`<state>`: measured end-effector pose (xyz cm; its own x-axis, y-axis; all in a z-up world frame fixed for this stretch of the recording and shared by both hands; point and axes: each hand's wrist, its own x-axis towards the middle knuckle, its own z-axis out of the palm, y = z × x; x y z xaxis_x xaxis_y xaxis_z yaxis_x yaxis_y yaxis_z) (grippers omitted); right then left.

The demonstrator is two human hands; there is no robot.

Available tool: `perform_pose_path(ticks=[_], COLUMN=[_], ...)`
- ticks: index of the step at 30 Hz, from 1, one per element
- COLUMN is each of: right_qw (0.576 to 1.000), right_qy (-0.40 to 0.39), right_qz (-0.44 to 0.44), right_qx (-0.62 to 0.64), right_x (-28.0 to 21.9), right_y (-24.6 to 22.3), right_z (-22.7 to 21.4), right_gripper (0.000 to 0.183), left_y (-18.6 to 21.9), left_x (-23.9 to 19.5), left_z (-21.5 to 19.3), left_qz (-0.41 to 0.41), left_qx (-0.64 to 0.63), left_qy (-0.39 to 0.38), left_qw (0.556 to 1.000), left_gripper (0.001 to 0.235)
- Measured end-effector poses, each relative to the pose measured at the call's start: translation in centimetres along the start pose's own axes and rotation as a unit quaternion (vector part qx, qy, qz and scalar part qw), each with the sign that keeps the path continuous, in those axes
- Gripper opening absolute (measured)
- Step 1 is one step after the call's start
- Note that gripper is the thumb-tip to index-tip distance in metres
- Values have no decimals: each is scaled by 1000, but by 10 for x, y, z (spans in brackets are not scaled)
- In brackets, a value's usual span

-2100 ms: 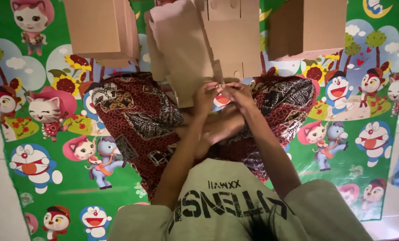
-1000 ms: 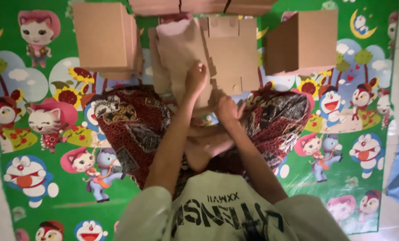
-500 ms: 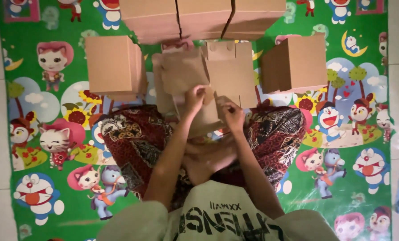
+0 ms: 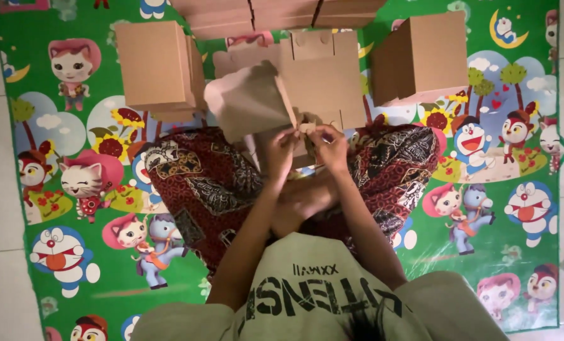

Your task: A person sits on a floor mat and manually folds flat cardboard templates into small rectangular boxes.

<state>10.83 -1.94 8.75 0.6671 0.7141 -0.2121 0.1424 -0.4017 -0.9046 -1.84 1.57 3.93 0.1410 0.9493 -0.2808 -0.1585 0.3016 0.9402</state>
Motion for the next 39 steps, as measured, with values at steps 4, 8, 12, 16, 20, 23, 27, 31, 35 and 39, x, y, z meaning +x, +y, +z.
perform_pose_path(ticks=[4,8,12,16,20,23,27,31,35,39], right_qw=[992,979,966,972,991,992,989,989,973,961], right_qy=[34,4,-63,-110,-115,-127,-113,-112,-155,-223], right_qz=[-119,-192,-228,-192,-54,-12,7,28,45,3], right_qx=[22,-64,-105,-74,-38,19,92,90,163,164], right_x=[0,4,-10,-9,-2,0,16,1,-24,-25], right_y=[12,22,-27,-29,-32,-24,30,15,-44,-81], right_z=[7,8,-3,-13,-18,-15,-1,-11,-35,-40], right_gripper=[17,11,9,9,12,18,29,21,43,84], left_y=[-19,-24,-48,-20,-3,-4,8,63,87,89], left_x=[6,5,14,5,2,5,6,-6,4,23], left_z=[2,-1,-9,-1,21,25,26,33,43,63], left_qz=[-16,-30,-26,24,-28,-42,42,31,118,132], left_qx=[-11,-26,-27,97,1,-2,143,326,378,304], left_qy=[25,27,20,38,0,-12,6,24,10,13], left_qw=[1000,999,999,994,1000,999,989,945,918,943], left_gripper=[23,35,50,46,37,34,19,29,24,30])
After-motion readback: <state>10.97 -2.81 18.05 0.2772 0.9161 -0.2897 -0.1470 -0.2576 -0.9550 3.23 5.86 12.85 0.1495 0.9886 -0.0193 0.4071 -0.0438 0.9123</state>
